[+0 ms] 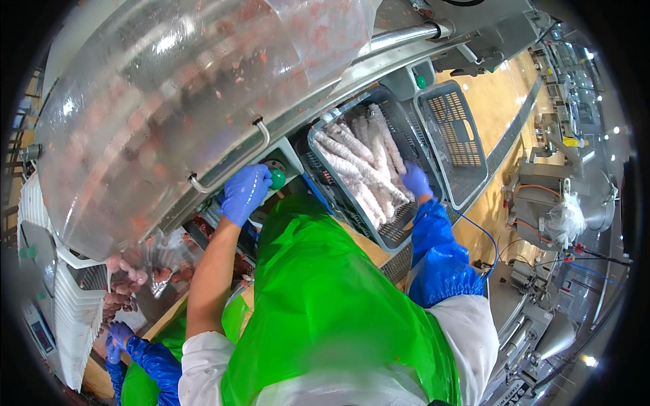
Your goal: The person operates a sausage-stuffing machine in a food processing facility, repeatedly feeding white casings onto the machine's nozzle and collecting the extruded sausages into a basket. The person also adjusts the machine's controls and clears the area while another worker handles raw meat nearby.
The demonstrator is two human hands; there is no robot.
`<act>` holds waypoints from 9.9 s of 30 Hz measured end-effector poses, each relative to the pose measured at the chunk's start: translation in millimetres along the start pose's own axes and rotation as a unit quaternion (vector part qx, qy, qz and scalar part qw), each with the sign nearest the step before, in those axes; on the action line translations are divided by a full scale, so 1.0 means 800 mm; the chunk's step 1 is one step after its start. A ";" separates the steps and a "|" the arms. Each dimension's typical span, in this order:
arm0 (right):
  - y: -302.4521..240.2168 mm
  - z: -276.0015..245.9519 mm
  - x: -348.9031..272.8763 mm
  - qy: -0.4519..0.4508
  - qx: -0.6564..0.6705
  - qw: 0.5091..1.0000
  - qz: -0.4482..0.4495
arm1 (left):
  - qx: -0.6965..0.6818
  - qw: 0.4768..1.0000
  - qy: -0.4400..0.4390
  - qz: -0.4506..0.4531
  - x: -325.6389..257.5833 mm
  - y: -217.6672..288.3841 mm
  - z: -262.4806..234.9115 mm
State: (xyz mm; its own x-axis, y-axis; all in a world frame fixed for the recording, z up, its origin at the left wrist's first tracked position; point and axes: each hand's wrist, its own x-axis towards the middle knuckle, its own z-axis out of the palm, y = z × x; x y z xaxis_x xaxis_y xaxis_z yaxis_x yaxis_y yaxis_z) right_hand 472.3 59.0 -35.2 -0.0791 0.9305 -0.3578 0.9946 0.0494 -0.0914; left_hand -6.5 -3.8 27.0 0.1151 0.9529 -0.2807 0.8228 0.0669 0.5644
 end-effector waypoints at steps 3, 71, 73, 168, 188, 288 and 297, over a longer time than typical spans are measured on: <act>0.038 0.079 -0.078 -0.158 0.113 0.969 0.155 | 0.012 1.000 0.024 0.006 -0.002 0.002 -0.001; -0.060 -0.132 -0.079 0.420 0.128 0.836 -0.330 | 0.362 0.923 0.033 0.125 -0.066 0.211 -0.066; -0.061 -0.131 -0.081 0.415 0.112 0.838 -0.337 | 0.324 0.924 0.058 0.197 -0.063 0.227 -0.038; -0.143 -0.012 0.048 0.099 0.965 0.233 -0.073 | -0.369 0.928 0.042 -0.013 -0.091 0.236 0.089; -0.009 0.052 -0.016 0.032 0.943 0.331 0.002 | -0.273 0.943 -0.186 -0.037 -0.106 0.169 0.102; -0.059 -0.110 0.000 0.082 0.924 0.364 -0.089 | -0.448 0.888 -0.102 0.025 -0.087 0.195 0.135; 0.025 -0.087 0.029 0.182 0.710 0.654 -0.186 | -0.404 0.903 -0.138 0.045 -0.090 0.202 0.121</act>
State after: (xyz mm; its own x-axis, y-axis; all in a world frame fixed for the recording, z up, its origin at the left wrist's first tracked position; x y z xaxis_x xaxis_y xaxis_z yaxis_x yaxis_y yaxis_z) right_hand 495.1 107.1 19.0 -0.0183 0.9876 0.1559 -0.1756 0.1503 -0.9729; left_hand 171.7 -90.1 63.4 0.3866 0.8630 -0.3252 0.1404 0.2934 0.9456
